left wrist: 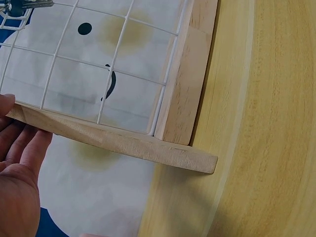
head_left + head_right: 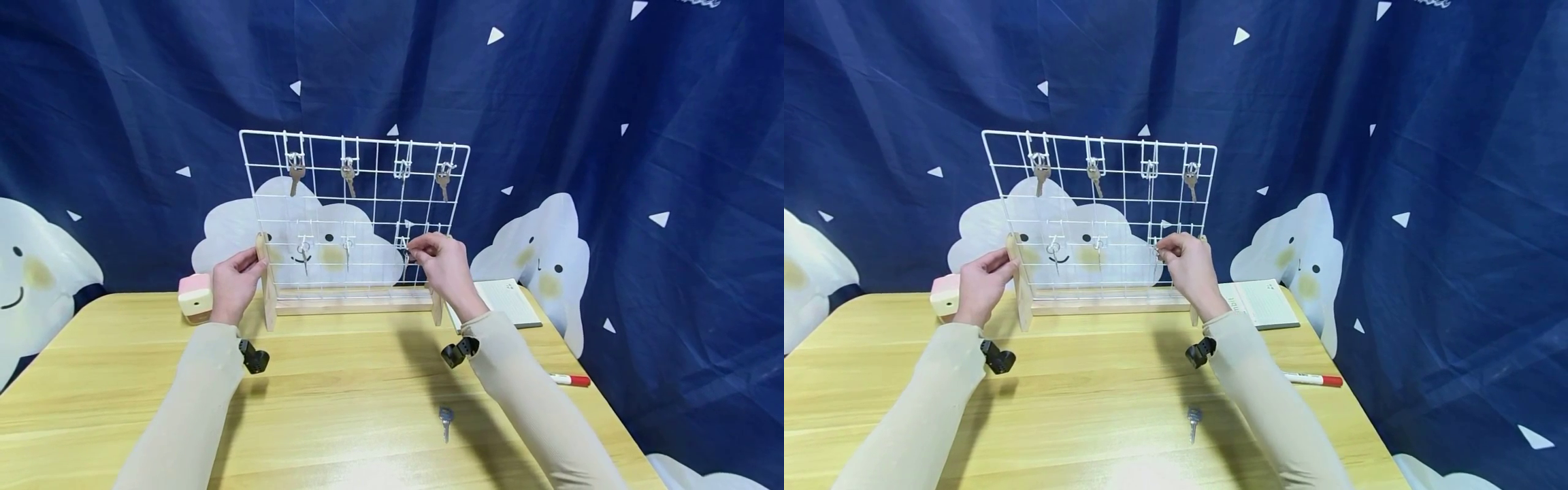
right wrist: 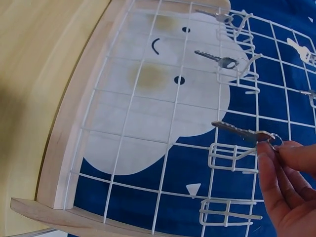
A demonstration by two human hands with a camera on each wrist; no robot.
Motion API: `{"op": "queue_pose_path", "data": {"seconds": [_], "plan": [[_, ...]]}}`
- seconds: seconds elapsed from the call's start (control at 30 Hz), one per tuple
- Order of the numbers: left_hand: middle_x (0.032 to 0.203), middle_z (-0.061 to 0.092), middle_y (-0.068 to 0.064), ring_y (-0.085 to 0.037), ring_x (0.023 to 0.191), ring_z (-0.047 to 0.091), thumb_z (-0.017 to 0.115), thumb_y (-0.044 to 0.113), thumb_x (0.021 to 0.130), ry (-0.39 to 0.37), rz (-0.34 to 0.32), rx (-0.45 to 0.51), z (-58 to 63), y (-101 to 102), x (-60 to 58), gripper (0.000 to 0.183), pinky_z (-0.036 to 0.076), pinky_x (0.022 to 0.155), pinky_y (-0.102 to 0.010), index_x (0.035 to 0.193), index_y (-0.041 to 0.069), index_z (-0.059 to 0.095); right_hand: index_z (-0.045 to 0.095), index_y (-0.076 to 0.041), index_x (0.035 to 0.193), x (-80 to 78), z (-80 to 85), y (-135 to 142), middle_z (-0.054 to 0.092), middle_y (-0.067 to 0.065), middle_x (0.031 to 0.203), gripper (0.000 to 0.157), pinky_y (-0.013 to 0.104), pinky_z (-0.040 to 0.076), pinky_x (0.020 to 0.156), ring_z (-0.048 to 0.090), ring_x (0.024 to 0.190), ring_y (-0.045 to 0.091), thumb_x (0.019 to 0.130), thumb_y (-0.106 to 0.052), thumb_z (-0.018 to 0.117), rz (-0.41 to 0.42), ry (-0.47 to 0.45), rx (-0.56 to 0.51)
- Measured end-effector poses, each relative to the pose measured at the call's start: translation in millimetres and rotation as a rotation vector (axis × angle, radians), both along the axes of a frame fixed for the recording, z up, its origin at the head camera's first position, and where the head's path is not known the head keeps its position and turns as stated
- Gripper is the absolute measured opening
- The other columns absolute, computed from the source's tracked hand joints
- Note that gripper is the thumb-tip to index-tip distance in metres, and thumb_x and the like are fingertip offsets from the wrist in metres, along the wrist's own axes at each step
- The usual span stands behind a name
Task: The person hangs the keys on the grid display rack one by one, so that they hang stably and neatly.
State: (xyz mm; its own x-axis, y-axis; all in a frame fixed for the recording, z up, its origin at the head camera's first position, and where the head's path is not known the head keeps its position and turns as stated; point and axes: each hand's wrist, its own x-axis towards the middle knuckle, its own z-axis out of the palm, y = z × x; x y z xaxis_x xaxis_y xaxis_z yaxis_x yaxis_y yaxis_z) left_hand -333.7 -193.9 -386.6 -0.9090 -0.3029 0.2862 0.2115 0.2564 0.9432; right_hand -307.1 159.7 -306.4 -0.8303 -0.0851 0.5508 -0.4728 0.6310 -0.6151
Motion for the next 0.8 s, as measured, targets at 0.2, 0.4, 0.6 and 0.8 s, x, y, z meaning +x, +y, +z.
{"op": "queue_pose_path", "data": {"seconds": [0.2,0.4,0.6,0.8], "plan": [[0.130,0.059,-0.019,-0.028,0.121,0.056,0.064,0.012,0.097,-0.001,0.003,0.000,-0.3,0,0.7,0.041,0.047,0.098,-0.029,0.134,-0.003,0.058,0.077,-0.006,0.091,-5.2,-2.8,-2,0.070,0.002,0.085,0.011,0.027,0.050,0.064,0.060,0.074,0.015,0.089,0.002,0.068,-0.050,0.000,-0.003],[0.130,0.059,-0.019,-0.028,0.121,0.056,0.064,0.011,0.096,0.005,0.002,0.003,-1.1,0,-0.6,0.040,0.047,0.098,-0.029,0.133,-0.004,0.058,0.077,-0.005,0.091,-10.9,-6.9,-4,0.071,0.003,0.083,0.013,0.028,0.051,0.068,0.062,0.074,0.015,0.087,0.003,0.068,-0.074,0.006,-0.020],[0.130,0.059,-0.019,-0.027,0.121,0.056,0.064,0.012,0.097,-0.002,0.005,-0.002,-1.4,0,-0.7,0.040,0.047,0.098,-0.029,0.133,-0.003,0.058,0.077,-0.005,0.092,-14.9,-12.4,-6,0.070,0.003,0.083,0.011,0.028,0.050,0.065,0.060,0.072,0.015,0.087,0.001,0.070,-0.098,-0.009,-0.024],[0.130,0.059,-0.020,-0.028,0.121,0.055,0.065,0.012,0.096,0.010,0.000,0.004,-1.9,-1,-1.4,0.041,0.048,0.098,-0.029,0.133,-0.004,0.058,0.077,-0.004,0.094,-14.6,-15.5,-7,0.071,0.004,0.087,0.009,0.029,0.053,0.066,0.064,0.075,0.015,0.087,-0.001,0.072,-0.101,-0.026,-0.036]]}}
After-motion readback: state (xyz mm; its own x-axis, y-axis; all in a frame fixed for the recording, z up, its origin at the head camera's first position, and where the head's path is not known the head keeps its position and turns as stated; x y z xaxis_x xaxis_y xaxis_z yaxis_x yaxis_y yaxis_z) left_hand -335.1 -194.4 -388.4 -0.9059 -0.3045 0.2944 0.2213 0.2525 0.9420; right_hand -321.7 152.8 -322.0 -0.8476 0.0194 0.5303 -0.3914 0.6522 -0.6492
